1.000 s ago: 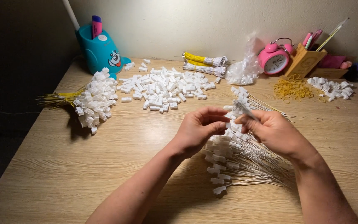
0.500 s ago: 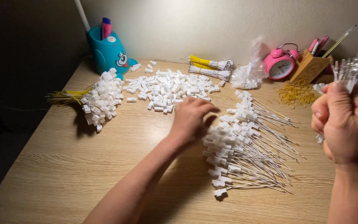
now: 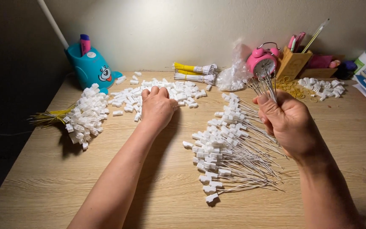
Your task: The person repeatedly picks up small white plastic connectors and thin metal wires from a wooden desk. They insert the wires into the connectors by hand, then place the assembled units into a growing pile on the right side of the workspace.
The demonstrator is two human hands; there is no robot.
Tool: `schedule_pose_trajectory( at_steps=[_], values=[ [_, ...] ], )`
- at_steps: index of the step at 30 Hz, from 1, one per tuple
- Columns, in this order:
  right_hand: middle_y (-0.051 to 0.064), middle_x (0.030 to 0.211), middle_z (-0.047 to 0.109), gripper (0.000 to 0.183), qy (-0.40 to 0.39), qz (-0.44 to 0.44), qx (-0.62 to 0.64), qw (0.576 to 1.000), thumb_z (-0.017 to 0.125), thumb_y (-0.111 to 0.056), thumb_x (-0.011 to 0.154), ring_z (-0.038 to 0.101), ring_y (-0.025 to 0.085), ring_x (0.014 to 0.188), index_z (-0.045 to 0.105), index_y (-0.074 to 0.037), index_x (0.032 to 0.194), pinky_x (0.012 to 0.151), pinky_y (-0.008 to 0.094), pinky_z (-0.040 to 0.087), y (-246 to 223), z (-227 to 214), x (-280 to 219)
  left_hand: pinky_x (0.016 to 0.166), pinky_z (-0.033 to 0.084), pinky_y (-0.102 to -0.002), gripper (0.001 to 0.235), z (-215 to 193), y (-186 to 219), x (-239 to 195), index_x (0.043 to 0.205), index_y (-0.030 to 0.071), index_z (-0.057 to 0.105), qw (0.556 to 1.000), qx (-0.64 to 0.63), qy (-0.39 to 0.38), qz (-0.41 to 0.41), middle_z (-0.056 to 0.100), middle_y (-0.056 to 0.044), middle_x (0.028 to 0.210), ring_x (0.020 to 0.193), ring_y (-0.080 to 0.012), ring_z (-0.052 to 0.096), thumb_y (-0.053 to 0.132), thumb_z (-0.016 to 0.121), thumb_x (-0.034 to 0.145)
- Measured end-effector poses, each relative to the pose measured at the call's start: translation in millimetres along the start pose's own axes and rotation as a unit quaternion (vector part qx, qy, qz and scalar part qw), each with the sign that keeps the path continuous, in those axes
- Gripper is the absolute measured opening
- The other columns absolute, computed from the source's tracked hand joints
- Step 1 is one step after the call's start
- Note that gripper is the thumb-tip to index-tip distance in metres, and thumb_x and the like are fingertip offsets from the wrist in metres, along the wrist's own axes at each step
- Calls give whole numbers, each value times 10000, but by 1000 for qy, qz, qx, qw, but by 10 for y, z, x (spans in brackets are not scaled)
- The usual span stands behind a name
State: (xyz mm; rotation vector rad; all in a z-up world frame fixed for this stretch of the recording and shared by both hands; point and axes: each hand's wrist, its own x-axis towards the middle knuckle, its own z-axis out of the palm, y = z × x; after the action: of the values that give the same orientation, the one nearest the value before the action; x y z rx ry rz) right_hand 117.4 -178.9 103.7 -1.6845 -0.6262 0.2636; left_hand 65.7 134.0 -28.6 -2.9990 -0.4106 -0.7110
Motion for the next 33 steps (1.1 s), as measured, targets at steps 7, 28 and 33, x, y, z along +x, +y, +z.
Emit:
schedule_pose_trajectory(
  at_steps=[7,28,33],
  values=[
    [-8,641,429,268,6,-12,7,1000,522,-301,1009,344,80,513,584,-53,929,425,217,269,-2,-29,-6,809,275,-458,120,7,25,-10,694,270,762,1000,-6,-12,-22,538,-5,800,899,-279,441,269,682,783],
    [62,547,525,241,-96,-10,-41,995,662,-176,930,412,125,557,628,-23,747,539,237,367,359,341,3,654,615,-315,265,-743,1092,-595,1139,63,648,506,-810,-87,-282,655,-123,813,673,-154,671,240,611,945],
    [55,574,577,186,-124,24,-56,990,666,-175,924,440,112,585,671,-36,801,571,233,374,335,388,-27,590,625,-311,271,-601,1094,-624,1058,52,675,526,-801,-78,-277,641,-140,774,610,-167,664,260,715,889]
  ],
)
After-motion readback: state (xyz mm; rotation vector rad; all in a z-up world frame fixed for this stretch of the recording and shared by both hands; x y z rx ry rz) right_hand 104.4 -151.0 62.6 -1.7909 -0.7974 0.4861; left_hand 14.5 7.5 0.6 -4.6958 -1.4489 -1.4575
